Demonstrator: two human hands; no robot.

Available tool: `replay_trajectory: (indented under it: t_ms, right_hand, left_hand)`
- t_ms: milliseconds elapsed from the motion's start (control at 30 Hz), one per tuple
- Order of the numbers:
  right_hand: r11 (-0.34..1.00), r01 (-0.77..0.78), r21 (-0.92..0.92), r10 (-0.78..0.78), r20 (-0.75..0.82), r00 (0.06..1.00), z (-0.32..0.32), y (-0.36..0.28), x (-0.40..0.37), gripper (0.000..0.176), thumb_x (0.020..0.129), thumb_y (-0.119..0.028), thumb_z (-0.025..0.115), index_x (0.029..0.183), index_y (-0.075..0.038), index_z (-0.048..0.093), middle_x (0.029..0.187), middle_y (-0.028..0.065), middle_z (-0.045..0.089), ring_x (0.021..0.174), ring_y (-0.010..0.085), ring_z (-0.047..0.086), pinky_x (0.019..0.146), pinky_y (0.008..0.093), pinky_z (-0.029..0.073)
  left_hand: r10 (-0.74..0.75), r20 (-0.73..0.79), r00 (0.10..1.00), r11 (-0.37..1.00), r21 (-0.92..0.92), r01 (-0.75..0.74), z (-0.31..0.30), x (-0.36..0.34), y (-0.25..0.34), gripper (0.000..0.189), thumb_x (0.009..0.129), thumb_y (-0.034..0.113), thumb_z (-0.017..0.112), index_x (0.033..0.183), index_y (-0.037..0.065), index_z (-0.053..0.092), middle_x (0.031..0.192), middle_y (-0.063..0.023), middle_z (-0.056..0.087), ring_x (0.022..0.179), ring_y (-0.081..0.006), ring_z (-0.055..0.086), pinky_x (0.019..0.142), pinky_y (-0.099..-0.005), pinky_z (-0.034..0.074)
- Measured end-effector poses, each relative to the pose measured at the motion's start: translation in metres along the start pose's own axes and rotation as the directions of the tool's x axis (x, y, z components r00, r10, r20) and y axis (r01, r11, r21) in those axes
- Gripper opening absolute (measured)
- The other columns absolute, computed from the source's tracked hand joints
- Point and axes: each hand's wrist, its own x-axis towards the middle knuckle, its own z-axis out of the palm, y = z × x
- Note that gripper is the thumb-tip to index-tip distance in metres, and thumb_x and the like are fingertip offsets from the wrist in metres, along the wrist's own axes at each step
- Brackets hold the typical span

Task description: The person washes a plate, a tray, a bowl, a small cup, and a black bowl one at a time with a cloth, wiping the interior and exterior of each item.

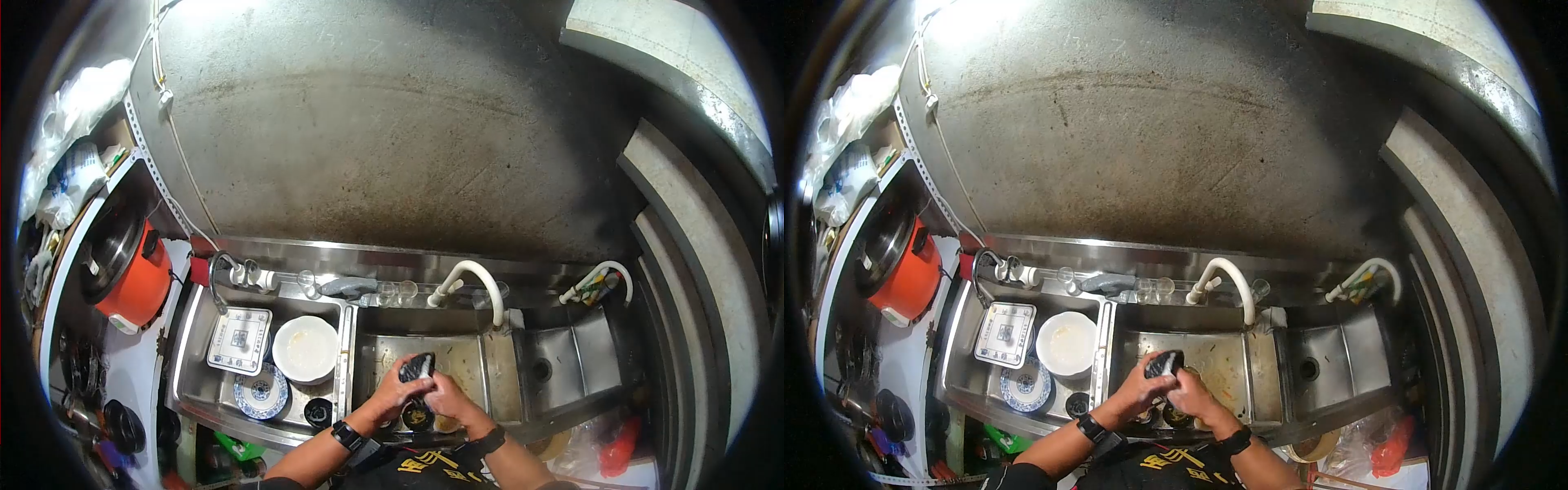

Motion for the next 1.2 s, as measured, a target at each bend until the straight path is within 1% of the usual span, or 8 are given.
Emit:
replay_trajectory:
  t_ms: [67,200,333,533,733,867,1133,1200]
  right_hand:
    - [0.532,-0.041,-0.846,-0.125,-0.127,0.984,0.020,-0.074,-0.004,0.053,0.076,-0.013,0.072,0.123,-0.004,0.050,0.109,0.0173,0.064,0.097,0.0383,0.063,0.081,0.0447,0.051]
    - [0.582,0.385,-0.717,-0.665,-0.147,0.732,0.030,-0.087,0.005,0.042,0.073,0.001,0.069,0.113,-0.003,0.057,0.105,0.0191,0.062,0.099,0.0363,0.063,0.085,0.0375,0.051]
    - [0.982,0.086,0.170,-0.095,0.044,0.994,0.015,-0.070,-0.005,0.027,0.089,-0.004,0.063,0.116,0.000,0.057,0.102,-0.0021,0.061,0.098,0.0092,0.056,0.092,0.0254,0.044]
    - [0.524,0.091,-0.847,-0.464,-0.195,0.864,0.027,-0.077,0.004,0.028,0.082,-0.003,0.065,0.109,-0.001,0.060,0.101,0.0161,0.064,0.092,0.0155,0.060,0.082,0.0322,0.051]
    - [0.995,0.016,0.101,-0.020,0.040,0.999,0.011,-0.062,0.007,0.021,0.090,-0.008,0.061,0.110,0.000,0.061,0.105,-0.0002,0.064,0.095,0.0077,0.058,0.084,0.0282,0.049]
    - [0.598,0.024,-0.801,-0.394,-0.267,0.879,0.033,-0.095,0.009,0.027,0.085,-0.005,0.065,0.110,0.000,0.060,0.098,0.0187,0.066,0.091,0.0349,0.066,0.082,0.0385,0.051]
    - [0.994,0.000,0.114,-0.004,0.037,0.999,0.008,-0.061,0.012,0.031,0.080,-0.005,0.067,0.110,-0.002,0.061,0.098,0.0162,0.065,0.089,0.0294,0.067,0.081,0.0331,0.051]
    - [0.598,-0.054,-0.800,-0.197,-0.212,0.957,0.021,-0.091,0.012,0.027,0.080,-0.006,0.069,0.106,-0.004,0.060,0.094,0.0188,0.065,0.086,0.0332,0.067,0.074,0.0375,0.052]
  left_hand:
    - [0.005,-0.017,1.000,0.998,-0.067,-0.006,0.006,0.003,0.002,0.065,0.083,0.012,0.078,0.137,0.004,0.042,0.115,-0.0080,0.059,0.101,-0.0170,0.061,0.087,-0.0331,0.053]
    - [0.073,0.035,0.997,0.963,-0.262,-0.062,0.014,0.005,0.001,0.056,0.087,0.020,0.073,0.135,0.007,0.046,0.117,-0.0085,0.058,0.105,-0.0202,0.060,0.090,-0.0370,0.051]
    - [-0.084,0.067,0.994,0.906,-0.411,0.105,-0.002,-0.002,0.002,0.057,0.088,0.019,0.071,0.138,0.011,0.045,0.118,-0.0077,0.059,0.105,-0.0195,0.060,0.090,-0.0380,0.051]
    - [0.005,0.023,1.000,0.939,-0.345,0.003,0.002,0.002,-0.004,0.061,0.087,0.013,0.072,0.140,0.012,0.042,0.120,-0.0066,0.058,0.106,-0.0190,0.059,0.091,-0.0370,0.050]
    - [0.006,0.047,0.999,0.899,-0.437,0.015,-0.002,-0.001,-0.003,0.060,0.087,0.016,0.072,0.139,0.011,0.043,0.120,-0.0056,0.059,0.105,-0.0178,0.059,0.092,-0.0371,0.050]
    - [0.081,-0.014,0.997,0.964,-0.252,-0.082,0.006,-0.004,-0.001,0.059,0.088,0.014,0.070,0.139,0.011,0.042,0.119,-0.0065,0.059,0.105,-0.0183,0.059,0.092,-0.0371,0.050]
    - [0.059,0.033,0.998,0.938,-0.343,-0.044,-0.001,-0.005,-0.003,0.066,0.086,0.015,0.072,0.142,0.010,0.039,0.122,-0.0086,0.057,0.108,-0.0212,0.058,0.097,-0.0378,0.048]
    - [0.100,0.023,0.995,0.964,-0.251,-0.092,0.003,-0.001,-0.004,0.065,0.086,0.016,0.072,0.142,0.010,0.039,0.123,-0.0092,0.057,0.109,-0.0210,0.058,0.097,-0.0376,0.048]
